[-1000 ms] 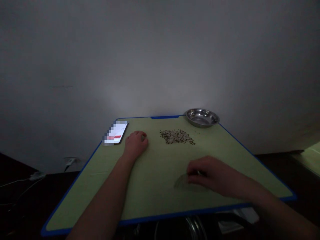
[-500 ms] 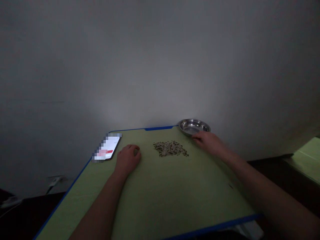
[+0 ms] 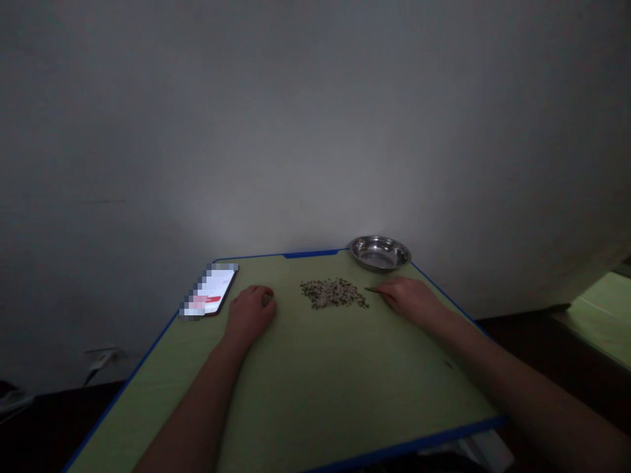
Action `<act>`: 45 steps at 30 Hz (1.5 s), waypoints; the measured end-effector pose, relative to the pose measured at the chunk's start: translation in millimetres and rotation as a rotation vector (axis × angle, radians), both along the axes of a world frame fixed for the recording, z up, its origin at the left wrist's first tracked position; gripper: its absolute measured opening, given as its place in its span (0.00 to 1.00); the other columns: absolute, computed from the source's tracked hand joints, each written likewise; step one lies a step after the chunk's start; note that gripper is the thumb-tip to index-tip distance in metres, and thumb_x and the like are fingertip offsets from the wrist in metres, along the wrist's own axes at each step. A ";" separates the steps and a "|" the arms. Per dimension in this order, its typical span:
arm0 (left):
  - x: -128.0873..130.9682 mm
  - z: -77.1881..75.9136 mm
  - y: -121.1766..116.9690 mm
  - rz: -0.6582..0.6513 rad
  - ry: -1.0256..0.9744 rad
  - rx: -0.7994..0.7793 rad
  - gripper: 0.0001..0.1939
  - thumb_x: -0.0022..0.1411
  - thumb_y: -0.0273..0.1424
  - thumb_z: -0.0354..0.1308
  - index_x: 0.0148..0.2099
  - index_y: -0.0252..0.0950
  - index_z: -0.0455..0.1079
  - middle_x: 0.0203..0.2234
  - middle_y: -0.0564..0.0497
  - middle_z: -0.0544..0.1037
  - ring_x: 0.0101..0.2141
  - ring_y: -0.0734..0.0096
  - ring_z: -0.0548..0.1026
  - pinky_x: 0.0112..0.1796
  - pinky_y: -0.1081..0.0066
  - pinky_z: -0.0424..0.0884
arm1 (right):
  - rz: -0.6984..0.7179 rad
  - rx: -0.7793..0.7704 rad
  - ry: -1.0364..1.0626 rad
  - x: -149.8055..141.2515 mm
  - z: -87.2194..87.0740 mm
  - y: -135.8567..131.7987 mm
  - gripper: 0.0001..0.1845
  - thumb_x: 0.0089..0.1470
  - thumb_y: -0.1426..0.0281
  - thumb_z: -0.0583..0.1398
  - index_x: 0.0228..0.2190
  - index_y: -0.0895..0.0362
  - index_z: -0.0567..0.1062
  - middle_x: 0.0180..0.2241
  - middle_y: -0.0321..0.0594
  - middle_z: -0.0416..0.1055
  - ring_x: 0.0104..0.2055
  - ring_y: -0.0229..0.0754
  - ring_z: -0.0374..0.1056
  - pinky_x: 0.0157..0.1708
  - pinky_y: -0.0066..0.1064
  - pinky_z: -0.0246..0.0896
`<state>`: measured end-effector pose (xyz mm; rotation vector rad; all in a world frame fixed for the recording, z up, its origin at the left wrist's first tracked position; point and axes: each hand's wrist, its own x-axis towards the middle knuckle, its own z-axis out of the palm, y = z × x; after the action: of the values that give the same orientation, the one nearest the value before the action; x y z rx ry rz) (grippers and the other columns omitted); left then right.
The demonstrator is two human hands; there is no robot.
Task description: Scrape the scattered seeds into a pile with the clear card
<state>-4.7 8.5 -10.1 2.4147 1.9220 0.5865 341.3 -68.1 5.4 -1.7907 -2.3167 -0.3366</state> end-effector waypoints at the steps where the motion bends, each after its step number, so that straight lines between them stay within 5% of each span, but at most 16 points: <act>1: 0.1 0.1 -0.1 -0.003 0.003 -0.002 0.16 0.58 0.33 0.48 0.45 0.37 0.72 0.47 0.44 0.75 0.49 0.59 0.71 0.49 0.60 0.65 | 0.018 -0.016 0.003 0.4 0.4 -5.5 0.16 0.59 0.74 0.54 0.44 0.53 0.79 0.40 0.44 0.79 0.41 0.47 0.73 0.39 0.36 0.66; 8: 1.0 0.0 1.0 -0.008 0.013 0.009 0.17 0.58 0.33 0.48 0.45 0.36 0.72 0.46 0.43 0.75 0.48 0.57 0.71 0.49 0.59 0.65 | 0.114 -0.051 0.078 -2.6 4.4 -33.1 0.16 0.59 0.73 0.53 0.41 0.54 0.80 0.41 0.45 0.79 0.42 0.49 0.73 0.41 0.39 0.66; 29: 4.4 5.1 -2.8 -0.010 -0.007 -0.001 0.17 0.57 0.33 0.48 0.44 0.36 0.73 0.46 0.43 0.75 0.47 0.57 0.72 0.48 0.60 0.66 | 0.083 -0.087 0.159 -12.3 6.4 -48.2 0.16 0.58 0.73 0.53 0.40 0.54 0.80 0.41 0.46 0.78 0.41 0.51 0.73 0.40 0.41 0.67; 45: 4.1 3.8 -1.5 -0.003 -0.010 -0.003 0.16 0.58 0.33 0.48 0.44 0.36 0.73 0.46 0.43 0.75 0.48 0.57 0.71 0.49 0.59 0.66 | -0.015 -0.110 0.414 4.8 3.6 -19.6 0.16 0.57 0.71 0.53 0.42 0.57 0.79 0.42 0.47 0.78 0.42 0.50 0.73 0.44 0.42 0.65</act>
<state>-0.6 7.0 -6.3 2.4071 1.9137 0.5940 346.2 -87.7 9.0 -1.7278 -2.0623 0.1530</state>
